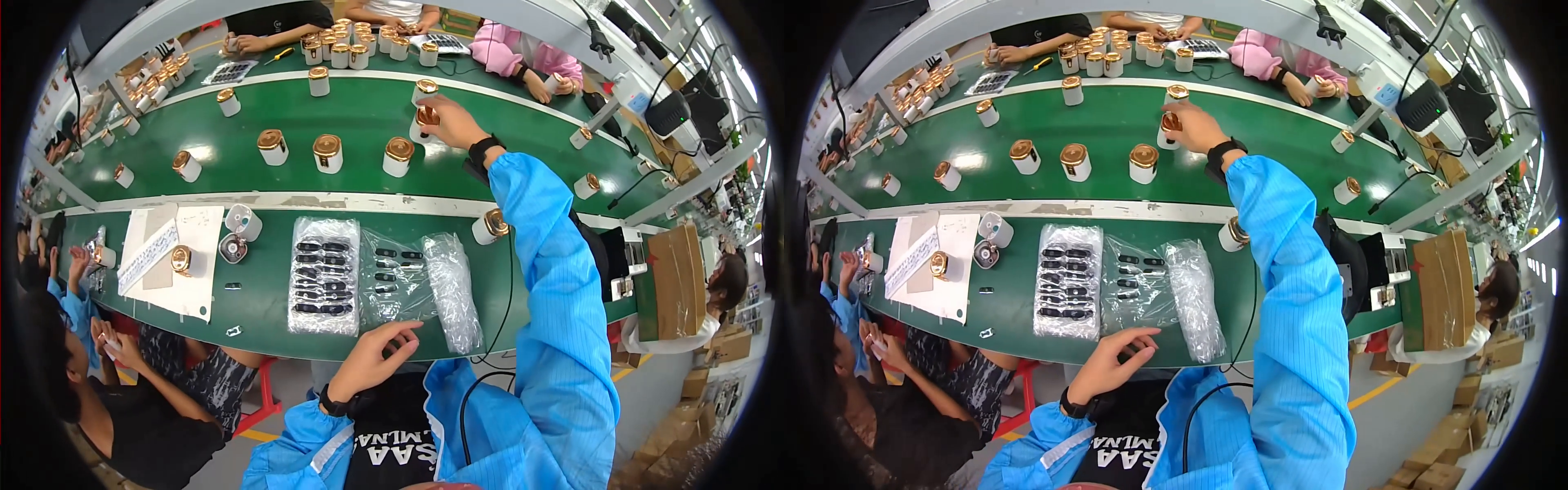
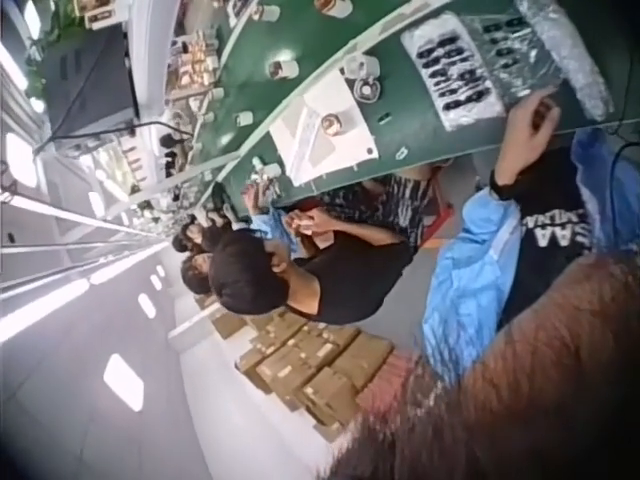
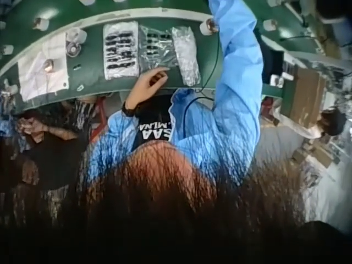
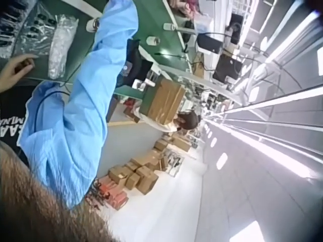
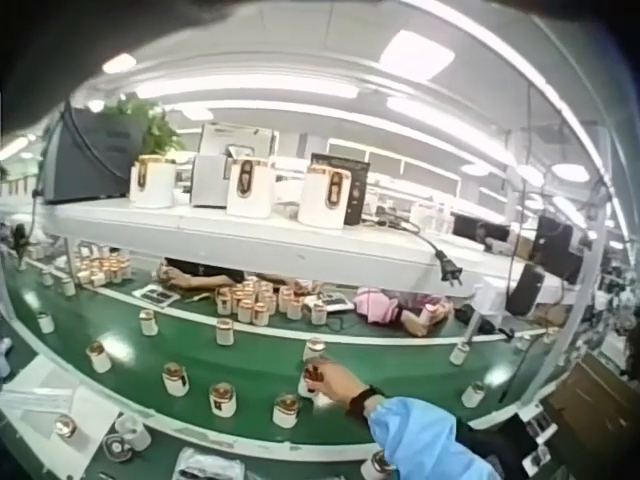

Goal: Assembling and inspecting small electronic components on a factory production line.

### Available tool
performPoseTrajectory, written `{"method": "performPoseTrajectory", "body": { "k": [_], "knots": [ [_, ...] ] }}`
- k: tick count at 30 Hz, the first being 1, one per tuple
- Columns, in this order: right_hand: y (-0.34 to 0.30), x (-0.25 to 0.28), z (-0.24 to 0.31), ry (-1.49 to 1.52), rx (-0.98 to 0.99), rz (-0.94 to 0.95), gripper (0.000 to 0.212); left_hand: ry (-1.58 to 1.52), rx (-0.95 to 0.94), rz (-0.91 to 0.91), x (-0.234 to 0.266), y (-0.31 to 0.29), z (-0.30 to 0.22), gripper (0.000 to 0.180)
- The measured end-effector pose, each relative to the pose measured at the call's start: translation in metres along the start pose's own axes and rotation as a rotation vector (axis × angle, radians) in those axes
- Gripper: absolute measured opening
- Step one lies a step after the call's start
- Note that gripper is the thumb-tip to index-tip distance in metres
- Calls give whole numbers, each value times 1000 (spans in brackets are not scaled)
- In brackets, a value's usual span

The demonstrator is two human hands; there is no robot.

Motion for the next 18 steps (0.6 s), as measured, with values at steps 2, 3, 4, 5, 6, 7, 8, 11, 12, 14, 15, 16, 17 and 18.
{"method": "performPoseTrajectory", "body": {
  "k": [2, 3, 4, 5, 6, 7, 8, 11, 12, 14, 15, 16, 17, 18],
  "knots": [
    [11, -6, 4, -16, -3, -7, 61, 1, 3, 7, -1, 0, -2, 38],
    [13, -8, 6, -29, -23, -2, 59, 2, 4, 11, 0, 0, -3, 38],
    [15, -11, 7, -43, -44, 2, 57, 13, 4, 3, 2, 0, -3, 38],
    [15, -11, 6, -60, -72, 9, 54, 16, 8, 5, 1, 0, -3, 39],
    [20, -13, 3, -57, -71, 4, 54, 19, 12, 8, 0, 1, -3, 39],
    [26, -17, -1, -41, -61, -8, 54, 22, 16, 12, 0, 2, -3, 39],
    [33, -19, -3, -26, -53, -21, 54, 28, 15, 15, 1, 5, -4, 39],
    [44, -22, -4, -10, -62, -35, 54, 34, 40, 9, 1, 8, -3, 39],
    [52, -21, -2, -12, -69, -37, 54, 40, 40, 19, 2, 9, -4, 39],
    [69, -20, 1, -29, -66, -51, 51, 42, 49, 2, 1, 6, -8, 39],
    [80, -29, 0, -45, -59, -56, 49, 39, 50, 0, 1, 4, -9, 39],
    [91, -48, -4, -73, -87, -77, 45, 41, 36, 23, 0, 2, -8, 39],
    [100, -61, -10, -108, -121, -102, 42, 40, 51, 11, -1, 0, -7, 39],
    [109, -74, -16, -118, -171, -84, 40, 37, 66, -1, 0, -2, -5, 38]
  ]
}}
Point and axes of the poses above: each hand's wrist, its own y-axis towards the middle knuckle, its own x-axis out of the back of the hand, z = x × y, the point moved 2 cm from there along y, towards the middle knuckle, and after that the axes turned 3 degrees about -y, right-handed, at the moved point
